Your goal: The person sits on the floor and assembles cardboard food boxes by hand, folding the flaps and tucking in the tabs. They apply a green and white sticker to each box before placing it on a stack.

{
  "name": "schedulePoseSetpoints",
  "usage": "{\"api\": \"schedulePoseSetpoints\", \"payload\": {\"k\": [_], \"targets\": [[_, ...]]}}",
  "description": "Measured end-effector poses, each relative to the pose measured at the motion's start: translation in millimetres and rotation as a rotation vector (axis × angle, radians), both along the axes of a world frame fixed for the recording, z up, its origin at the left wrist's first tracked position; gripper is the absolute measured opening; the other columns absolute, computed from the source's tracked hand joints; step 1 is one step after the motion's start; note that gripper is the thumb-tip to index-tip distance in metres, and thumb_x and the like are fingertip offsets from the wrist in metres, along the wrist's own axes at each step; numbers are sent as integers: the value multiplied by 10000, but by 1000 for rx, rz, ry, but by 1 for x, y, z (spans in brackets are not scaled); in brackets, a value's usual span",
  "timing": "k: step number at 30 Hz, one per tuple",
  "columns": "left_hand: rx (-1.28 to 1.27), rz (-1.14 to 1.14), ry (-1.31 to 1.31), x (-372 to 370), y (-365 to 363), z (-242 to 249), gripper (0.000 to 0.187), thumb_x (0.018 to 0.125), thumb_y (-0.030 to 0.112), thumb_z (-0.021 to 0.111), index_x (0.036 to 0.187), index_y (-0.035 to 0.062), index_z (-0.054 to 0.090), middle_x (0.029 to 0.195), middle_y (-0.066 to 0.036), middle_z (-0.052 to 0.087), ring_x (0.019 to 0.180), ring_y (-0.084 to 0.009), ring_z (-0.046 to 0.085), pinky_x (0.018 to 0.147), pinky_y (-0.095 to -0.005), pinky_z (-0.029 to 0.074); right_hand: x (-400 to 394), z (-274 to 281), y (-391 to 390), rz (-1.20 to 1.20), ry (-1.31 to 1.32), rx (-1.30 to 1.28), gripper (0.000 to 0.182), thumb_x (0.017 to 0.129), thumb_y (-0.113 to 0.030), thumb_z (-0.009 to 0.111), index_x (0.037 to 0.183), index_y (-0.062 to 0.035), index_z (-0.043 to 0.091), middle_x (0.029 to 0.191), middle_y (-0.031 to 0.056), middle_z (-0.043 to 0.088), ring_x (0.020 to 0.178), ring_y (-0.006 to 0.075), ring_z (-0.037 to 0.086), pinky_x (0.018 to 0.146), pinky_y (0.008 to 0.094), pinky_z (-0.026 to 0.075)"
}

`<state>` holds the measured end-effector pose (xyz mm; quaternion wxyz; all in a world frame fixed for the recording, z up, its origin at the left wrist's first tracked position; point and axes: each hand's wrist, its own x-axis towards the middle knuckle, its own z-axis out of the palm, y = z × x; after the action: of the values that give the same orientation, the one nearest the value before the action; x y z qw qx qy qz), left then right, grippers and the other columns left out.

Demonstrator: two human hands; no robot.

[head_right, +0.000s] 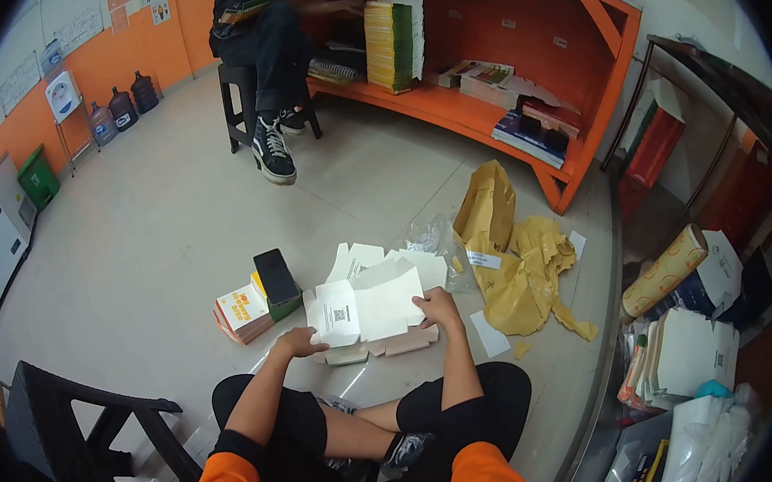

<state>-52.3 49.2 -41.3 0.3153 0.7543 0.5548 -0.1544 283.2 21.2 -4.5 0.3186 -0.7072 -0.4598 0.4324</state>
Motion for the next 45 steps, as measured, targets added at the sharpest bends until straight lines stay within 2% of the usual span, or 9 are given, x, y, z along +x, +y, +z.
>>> {"api": "schedulePoseSetpoints", "payload": {"k": [4,7,11,15,24,28,32,35,45], "targets": [[443,-201,-802,48,-44,89,857,686,484,780,1317,-2,464,1293,-225,512,1189,-367,501,1008,-397,397,-21,50,-13,-26,479,204,314,891,-178,634,659,-52,463,607,113,594,470,191,618,381,288,504],[550,-185,-886,86,-69,153,689,755,401,757,1279,39,491,1213,-191,571,1071,-300,602,836,-383,515,-44,82,-25,-13,547,419,342,899,-216,633,652,-57,458,600,110,593,434,166,588,376,257,464],[525,140,-1124,106,-63,138,235,930,167,572,1105,13,534,943,-137,663,681,-202,676,599,-289,552,-74,93,-44,136,322,592,224,910,-215,616,820,-17,566,707,66,611,586,102,596,518,232,482],[204,606,-1575,83,-56,115,229,971,200,521,1013,-21,562,904,-99,639,746,-148,652,662,-256,569,-99,110,-57,383,-136,770,282,811,-166,713,982,-7,555,938,93,561,805,196,619,710,306,521],[124,720,-1604,46,-45,112,182,921,168,609,956,-11,592,853,-67,654,755,-114,646,706,-250,561,-137,93,-55,278,-285,900,259,794,-31,660,1016,7,533,992,155,570,922,335,598,790,394,507],[306,647,-1645,48,-44,107,169,902,113,632,973,-38,608,900,-92,666,824,-108,637,764,-236,521,-130,87,-48,109,-182,902,91,832,-8,632,891,53,597,935,163,631,740,269,671,627,323,558],[292,584,-1604,56,-50,107,163,891,82,637,979,-55,638,918,-101,667,845,-119,638,774,-246,535,-124,75,-46,56,265,689,111,859,-20,637,950,44,634,1040,82,608,860,142,638,749,253,538],[182,653,-1667,62,-51,98,179,880,62,643,1004,-67,635,924,-114,666,848,-138,642,804,-262,549,-127,75,-44,-2,309,717,100,849,-52,658,908,29,651,1029,89,619,840,163,664,668,252,550],[83,632,-1681,67,-54,88,201,830,16,682,1013,-62,658,955,-133,679,880,-168,659,804,-263,544,-127,98,-53,29,-35,863,98,821,-76,673,838,12,635,1000,82,570,792,193,663,601,280,604]]}}
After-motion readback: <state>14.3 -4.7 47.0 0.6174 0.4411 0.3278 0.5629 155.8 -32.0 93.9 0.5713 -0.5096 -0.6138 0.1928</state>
